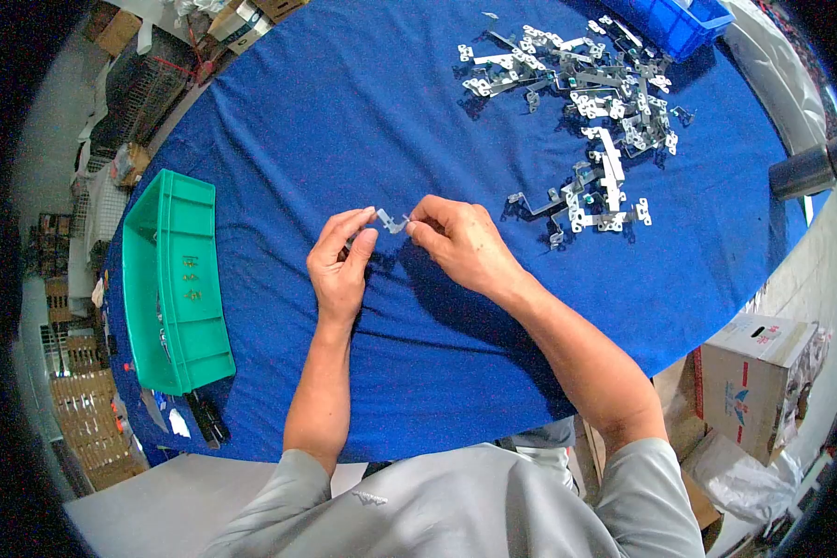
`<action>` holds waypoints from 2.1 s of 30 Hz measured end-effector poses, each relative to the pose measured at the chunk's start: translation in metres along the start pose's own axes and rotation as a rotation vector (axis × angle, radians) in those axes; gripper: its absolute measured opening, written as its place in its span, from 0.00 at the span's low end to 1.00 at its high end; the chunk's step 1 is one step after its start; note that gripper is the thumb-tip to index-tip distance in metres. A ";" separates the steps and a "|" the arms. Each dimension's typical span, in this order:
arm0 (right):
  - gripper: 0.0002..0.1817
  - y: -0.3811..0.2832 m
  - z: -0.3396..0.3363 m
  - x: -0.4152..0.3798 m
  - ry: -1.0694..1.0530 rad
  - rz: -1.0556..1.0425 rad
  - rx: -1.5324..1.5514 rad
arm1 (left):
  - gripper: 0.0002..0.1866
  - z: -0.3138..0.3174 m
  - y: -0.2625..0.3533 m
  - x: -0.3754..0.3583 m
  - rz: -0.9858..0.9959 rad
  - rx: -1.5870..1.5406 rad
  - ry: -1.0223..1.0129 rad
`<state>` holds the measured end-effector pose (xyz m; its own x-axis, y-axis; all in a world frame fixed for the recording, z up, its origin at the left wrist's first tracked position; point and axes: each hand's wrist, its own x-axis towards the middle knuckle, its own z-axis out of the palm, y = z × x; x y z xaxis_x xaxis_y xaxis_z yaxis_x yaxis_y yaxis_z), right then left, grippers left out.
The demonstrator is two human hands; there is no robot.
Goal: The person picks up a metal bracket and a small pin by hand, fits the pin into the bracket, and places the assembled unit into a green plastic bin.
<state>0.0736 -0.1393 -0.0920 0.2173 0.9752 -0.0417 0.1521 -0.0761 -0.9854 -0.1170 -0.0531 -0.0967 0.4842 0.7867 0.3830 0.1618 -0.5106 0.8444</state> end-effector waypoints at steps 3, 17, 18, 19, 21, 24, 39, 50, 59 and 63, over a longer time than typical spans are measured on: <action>0.10 -0.012 -0.004 -0.002 -0.021 0.094 0.045 | 0.12 -0.001 0.001 0.001 0.050 0.014 0.003; 0.10 -0.006 -0.011 0.002 -0.147 0.152 0.321 | 0.11 0.002 0.007 0.003 0.103 0.032 -0.032; 0.10 -0.005 -0.011 0.002 -0.161 0.145 0.309 | 0.11 0.002 0.007 0.002 0.093 0.022 -0.041; 0.10 -0.006 -0.011 0.002 -0.162 0.160 0.284 | 0.11 0.002 0.005 0.002 0.082 0.013 -0.050; 0.09 -0.009 -0.013 0.002 -0.164 0.189 0.234 | 0.11 0.002 0.007 0.002 0.050 -0.006 -0.060; 0.09 -0.012 -0.008 0.000 -0.040 0.179 0.341 | 0.11 0.003 0.013 0.002 0.016 -0.025 -0.067; 0.10 -0.009 -0.009 0.000 -0.086 0.173 0.295 | 0.12 0.007 0.001 -0.002 -0.309 -0.187 0.071; 0.10 -0.004 -0.003 -0.002 -0.095 0.078 0.249 | 0.13 0.008 0.000 -0.003 -0.290 -0.195 0.070; 0.09 -0.002 -0.004 -0.001 -0.064 0.033 -0.021 | 0.11 0.003 0.001 0.000 -0.080 -0.093 0.051; 0.09 -0.003 0.000 -0.003 -0.019 -0.003 -0.043 | 0.11 0.001 0.002 0.002 0.012 -0.004 0.050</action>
<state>0.0729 -0.1416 -0.0891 0.1989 0.9791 -0.0423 0.1943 -0.0817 -0.9775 -0.1151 -0.0530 -0.0942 0.4420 0.7973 0.4111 0.1530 -0.5186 0.8412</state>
